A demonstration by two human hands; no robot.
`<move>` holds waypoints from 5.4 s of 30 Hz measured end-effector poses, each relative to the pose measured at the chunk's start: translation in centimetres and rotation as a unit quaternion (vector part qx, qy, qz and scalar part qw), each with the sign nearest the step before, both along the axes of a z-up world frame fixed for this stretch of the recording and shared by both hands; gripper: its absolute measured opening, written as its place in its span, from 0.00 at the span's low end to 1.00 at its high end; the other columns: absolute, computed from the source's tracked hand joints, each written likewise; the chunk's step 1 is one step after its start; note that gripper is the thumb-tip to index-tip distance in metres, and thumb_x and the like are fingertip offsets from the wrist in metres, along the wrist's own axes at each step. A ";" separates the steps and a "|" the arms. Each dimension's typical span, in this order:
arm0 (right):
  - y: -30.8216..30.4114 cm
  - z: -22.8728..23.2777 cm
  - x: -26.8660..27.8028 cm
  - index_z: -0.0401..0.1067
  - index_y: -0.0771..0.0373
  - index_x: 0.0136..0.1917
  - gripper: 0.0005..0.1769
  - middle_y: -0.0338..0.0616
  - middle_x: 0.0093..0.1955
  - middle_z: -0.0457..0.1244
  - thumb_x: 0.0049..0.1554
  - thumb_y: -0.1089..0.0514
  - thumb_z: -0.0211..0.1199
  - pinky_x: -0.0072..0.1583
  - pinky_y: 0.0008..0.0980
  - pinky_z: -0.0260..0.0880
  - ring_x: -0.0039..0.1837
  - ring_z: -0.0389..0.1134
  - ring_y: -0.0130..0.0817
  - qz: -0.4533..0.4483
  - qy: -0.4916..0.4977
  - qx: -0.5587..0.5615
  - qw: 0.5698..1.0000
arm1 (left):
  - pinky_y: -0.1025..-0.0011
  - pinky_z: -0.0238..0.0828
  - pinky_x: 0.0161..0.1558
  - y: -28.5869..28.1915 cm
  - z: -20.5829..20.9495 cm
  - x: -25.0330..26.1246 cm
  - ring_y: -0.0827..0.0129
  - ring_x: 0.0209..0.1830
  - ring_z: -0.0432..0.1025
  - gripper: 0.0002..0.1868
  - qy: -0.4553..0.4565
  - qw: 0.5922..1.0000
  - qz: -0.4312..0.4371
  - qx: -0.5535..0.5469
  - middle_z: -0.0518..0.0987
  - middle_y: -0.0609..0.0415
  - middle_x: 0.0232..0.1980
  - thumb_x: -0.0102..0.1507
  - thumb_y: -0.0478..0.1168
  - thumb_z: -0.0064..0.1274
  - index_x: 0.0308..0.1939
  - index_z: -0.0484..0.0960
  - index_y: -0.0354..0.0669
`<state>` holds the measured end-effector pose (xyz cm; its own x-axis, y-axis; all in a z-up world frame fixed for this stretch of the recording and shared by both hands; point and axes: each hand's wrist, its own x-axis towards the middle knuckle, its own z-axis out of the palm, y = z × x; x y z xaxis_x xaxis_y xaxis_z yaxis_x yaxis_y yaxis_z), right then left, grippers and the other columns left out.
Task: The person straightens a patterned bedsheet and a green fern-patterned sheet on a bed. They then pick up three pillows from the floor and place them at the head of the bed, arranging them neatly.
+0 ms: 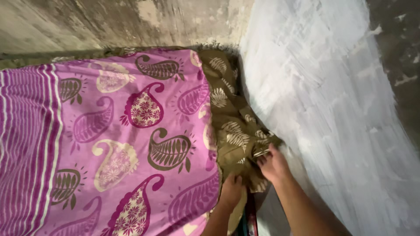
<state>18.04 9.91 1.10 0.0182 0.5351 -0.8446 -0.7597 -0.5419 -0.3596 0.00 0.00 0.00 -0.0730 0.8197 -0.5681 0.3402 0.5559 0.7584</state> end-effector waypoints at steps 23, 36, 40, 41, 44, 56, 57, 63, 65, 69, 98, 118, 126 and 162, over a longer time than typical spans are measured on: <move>-14.1 -7.7 -9.7 0.73 0.57 0.62 0.24 0.37 0.57 0.70 0.52 0.57 0.71 0.61 0.33 0.64 0.59 0.69 0.31 0.435 -0.025 0.038 0.899 | 0.64 0.68 0.40 3.9 1.8 -1.5 0.66 0.37 0.69 0.13 -0.258 0.958 0.107 -0.070 0.76 0.51 0.39 0.67 0.42 0.51 0.48 0.80 0.35; -14.2 0.0 -6.0 0.70 0.63 0.60 0.24 0.48 0.57 0.68 0.64 0.45 0.45 0.59 0.49 0.69 0.58 0.69 0.45 0.094 0.113 -0.113 0.983 | 0.47 0.63 0.59 -10.4 10.7 -3.4 0.39 0.56 0.66 0.26 0.254 0.947 -0.103 0.165 0.72 0.36 0.52 0.56 0.49 0.63 0.49 0.72 0.36; -14.6 1.2 -5.7 0.68 0.63 0.63 0.22 0.48 0.62 0.66 0.65 0.47 0.46 0.61 0.50 0.68 0.61 0.66 0.46 0.036 0.113 -0.105 0.987 | 0.47 0.63 0.55 -12.8 11.0 -2.4 0.36 0.62 0.64 0.41 0.244 0.957 -0.138 0.080 0.68 0.37 0.63 0.48 0.50 0.67 0.63 0.70 0.43; -14.8 1.5 -5.2 0.69 0.63 0.63 0.21 0.48 0.62 0.66 0.65 0.49 0.46 0.61 0.49 0.68 0.62 0.66 0.45 0.015 0.111 -0.089 0.990 | 0.47 0.65 0.55 -12.9 10.5 -2.0 0.38 0.60 0.66 0.38 0.263 0.953 -0.124 0.082 0.70 0.39 0.62 0.51 0.49 0.64 0.63 0.71 0.46; -16.3 2.5 -2.9 0.68 0.63 0.66 0.22 0.49 0.64 0.67 0.65 0.53 0.44 0.62 0.48 0.70 0.63 0.68 0.45 -0.069 0.118 -0.020 0.990 | 0.49 0.71 0.54 -13.1 8.5 -1.6 0.44 0.57 0.72 0.20 0.294 0.942 -0.124 0.100 0.78 0.44 0.58 0.63 0.52 0.55 0.57 0.77 0.54; -36.1 3.3 -2.4 0.58 0.60 0.76 0.39 0.37 0.73 0.59 0.55 0.53 0.66 0.71 0.43 0.58 0.73 0.58 0.34 0.263 0.097 0.279 0.918 | 0.50 0.71 0.51 -19.1 11.3 3.6 0.42 0.51 0.76 0.22 0.091 0.984 -0.104 0.112 0.83 0.39 0.48 0.60 0.52 0.51 0.55 0.82 0.52; -37.0 2.6 -3.3 0.57 0.57 0.77 0.45 0.29 0.75 0.58 0.49 0.60 0.70 0.72 0.38 0.55 0.75 0.56 0.26 0.363 0.002 0.256 0.896 | 0.50 0.71 0.52 -19.3 11.8 3.7 0.42 0.51 0.76 0.23 0.102 0.985 -0.097 0.095 0.83 0.39 0.48 0.61 0.53 0.52 0.57 0.81 0.51; -34.3 -0.5 -4.8 0.69 0.52 0.68 0.25 0.38 0.62 0.66 0.57 0.53 0.60 0.61 0.39 0.65 0.61 0.65 0.34 0.268 -0.039 0.095 0.958 | 0.55 0.66 0.56 -24.9 13.1 -0.4 0.51 0.56 0.70 0.23 0.222 0.930 -0.018 0.291 0.78 0.44 0.53 0.58 0.42 0.61 0.56 0.75 0.41; -32.9 -0.5 -5.2 0.71 0.60 0.61 0.18 0.43 0.55 0.65 0.62 0.50 0.63 0.56 0.42 0.67 0.55 0.66 0.39 0.175 0.001 0.024 0.984 | 0.54 0.65 0.56 -28.3 13.3 -3.3 0.51 0.55 0.69 0.24 0.252 0.923 -0.010 0.289 0.78 0.45 0.52 0.56 0.39 0.62 0.54 0.75 0.40; -32.9 1.0 -7.0 0.73 0.62 0.54 0.12 0.43 0.48 0.68 0.66 0.51 0.59 0.52 0.44 0.73 0.49 0.69 0.40 0.025 0.142 0.101 0.984 | 0.57 0.68 0.54 -32.5 13.1 -9.4 0.58 0.44 0.75 0.14 0.250 0.940 -0.035 0.229 0.82 0.51 0.43 0.57 0.37 0.61 0.45 0.79 0.42; -45.6 3.2 -3.4 0.67 0.56 0.67 0.21 0.45 0.66 0.62 0.66 0.46 0.55 0.63 0.45 0.69 0.62 0.66 0.43 -0.192 0.141 0.072 0.968 | 0.61 0.74 0.51 -35.0 14.5 -3.8 0.53 0.50 0.80 0.29 -0.049 0.992 -0.111 0.039 0.86 0.45 0.49 0.50 0.38 0.62 0.57 0.81 0.43; -56.5 -8.1 -11.2 0.70 0.62 0.61 0.14 0.41 0.48 0.65 0.66 0.55 0.53 0.49 0.37 0.66 0.46 0.64 0.32 0.129 0.046 0.107 0.985 | 0.52 0.69 0.52 -39.0 6.5 -3.6 0.50 0.53 0.72 0.16 0.326 0.919 -0.085 0.204 0.79 0.45 0.53 0.58 0.43 0.54 0.48 0.80 0.46; -59.4 -2.7 -10.9 0.68 0.62 0.59 0.20 0.47 0.51 0.65 0.70 0.50 0.38 0.53 0.45 0.70 0.50 0.66 0.40 -0.021 0.068 0.151 0.986 | 0.53 0.66 0.57 -48.8 5.7 -13.2 0.55 0.55 0.69 0.12 0.394 0.911 -0.042 0.112 0.76 0.50 0.50 0.56 0.34 0.50 0.43 0.78 0.49; -80.6 -0.6 -9.7 0.60 0.59 0.74 0.27 0.40 0.59 0.68 0.71 0.48 0.30 0.51 0.34 0.78 0.52 0.73 0.33 -0.160 -0.047 0.111 0.980 | 0.50 0.69 0.56 -72.4 7.4 -16.9 0.48 0.58 0.75 0.14 0.291 0.895 -0.337 0.029 0.83 0.47 0.52 0.62 0.44 0.53 0.51 0.84 0.52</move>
